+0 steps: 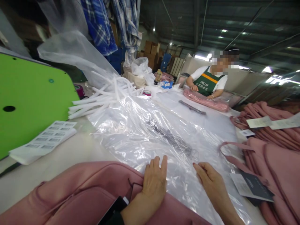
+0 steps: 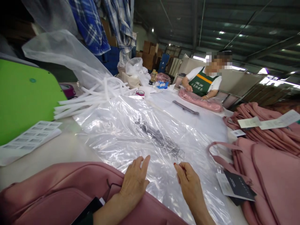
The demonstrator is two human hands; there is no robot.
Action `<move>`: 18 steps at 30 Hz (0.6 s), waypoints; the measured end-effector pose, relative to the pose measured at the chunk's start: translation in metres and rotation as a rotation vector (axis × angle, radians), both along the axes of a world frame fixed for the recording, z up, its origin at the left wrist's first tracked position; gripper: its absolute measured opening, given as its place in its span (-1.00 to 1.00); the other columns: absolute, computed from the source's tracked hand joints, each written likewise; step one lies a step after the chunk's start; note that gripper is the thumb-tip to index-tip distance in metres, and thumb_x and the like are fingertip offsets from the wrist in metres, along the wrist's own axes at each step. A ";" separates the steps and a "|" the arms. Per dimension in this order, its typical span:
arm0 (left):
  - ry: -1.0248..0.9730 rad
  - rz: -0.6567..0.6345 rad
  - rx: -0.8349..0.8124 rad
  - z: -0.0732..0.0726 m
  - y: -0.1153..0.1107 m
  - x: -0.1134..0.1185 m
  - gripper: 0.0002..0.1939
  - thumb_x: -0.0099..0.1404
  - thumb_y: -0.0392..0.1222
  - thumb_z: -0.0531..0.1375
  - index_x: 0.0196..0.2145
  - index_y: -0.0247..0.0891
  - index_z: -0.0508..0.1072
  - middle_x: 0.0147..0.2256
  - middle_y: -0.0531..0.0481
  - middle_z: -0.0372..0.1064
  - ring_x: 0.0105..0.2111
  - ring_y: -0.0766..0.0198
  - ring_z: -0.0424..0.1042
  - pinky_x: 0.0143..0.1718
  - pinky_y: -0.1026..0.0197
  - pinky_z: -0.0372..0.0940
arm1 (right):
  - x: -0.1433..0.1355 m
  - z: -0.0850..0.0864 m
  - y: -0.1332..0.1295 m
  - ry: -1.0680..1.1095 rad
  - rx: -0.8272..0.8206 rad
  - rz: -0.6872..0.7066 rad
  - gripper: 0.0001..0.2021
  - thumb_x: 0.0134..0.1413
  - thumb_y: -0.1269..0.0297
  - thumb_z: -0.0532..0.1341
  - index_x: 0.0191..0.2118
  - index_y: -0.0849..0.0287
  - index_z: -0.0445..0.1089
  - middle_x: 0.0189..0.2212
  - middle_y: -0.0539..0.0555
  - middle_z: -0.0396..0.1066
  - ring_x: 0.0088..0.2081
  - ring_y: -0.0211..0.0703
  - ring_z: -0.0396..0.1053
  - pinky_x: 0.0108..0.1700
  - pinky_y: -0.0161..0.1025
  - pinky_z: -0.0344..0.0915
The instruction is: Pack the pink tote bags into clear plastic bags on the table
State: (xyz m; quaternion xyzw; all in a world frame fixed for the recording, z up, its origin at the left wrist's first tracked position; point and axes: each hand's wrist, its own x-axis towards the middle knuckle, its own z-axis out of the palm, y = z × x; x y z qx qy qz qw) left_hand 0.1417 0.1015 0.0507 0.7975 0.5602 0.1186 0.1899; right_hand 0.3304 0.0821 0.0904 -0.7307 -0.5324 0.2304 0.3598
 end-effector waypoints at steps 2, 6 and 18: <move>0.026 -0.003 -0.039 0.004 0.000 0.000 -0.38 0.23 -0.37 0.18 0.23 -0.27 0.13 0.08 -0.24 0.22 0.00 -0.06 0.28 -0.01 -0.07 0.26 | -0.002 -0.002 -0.003 0.088 -0.030 -0.022 -0.50 -0.02 -0.28 0.13 -0.52 0.12 0.21 -0.71 -0.13 0.06 -0.63 -0.31 0.00 -0.57 -0.30 -0.08; 0.060 -0.008 -0.099 0.008 0.000 0.000 -0.66 0.34 -0.42 0.02 0.02 -0.24 0.37 -0.03 -0.17 0.33 -0.02 0.01 0.32 -0.02 0.02 0.24 | -0.005 -0.001 -0.004 0.251 -0.083 -0.068 -0.48 -0.10 -0.31 0.19 -0.49 0.13 0.22 -0.69 -0.15 0.01 -0.62 -0.34 -0.04 -0.58 -0.33 -0.12; 0.037 0.021 0.007 0.031 0.011 -0.013 -0.83 0.44 -0.28 -0.01 -0.10 -0.25 0.35 -0.15 -0.07 0.38 -0.17 0.15 0.46 -0.20 0.20 0.29 | 0.003 -0.015 -0.039 -0.714 0.073 0.187 -0.51 0.08 0.22 0.15 0.15 0.11 0.11 -0.19 0.08 0.41 -0.23 -0.06 0.43 -0.26 -0.20 0.31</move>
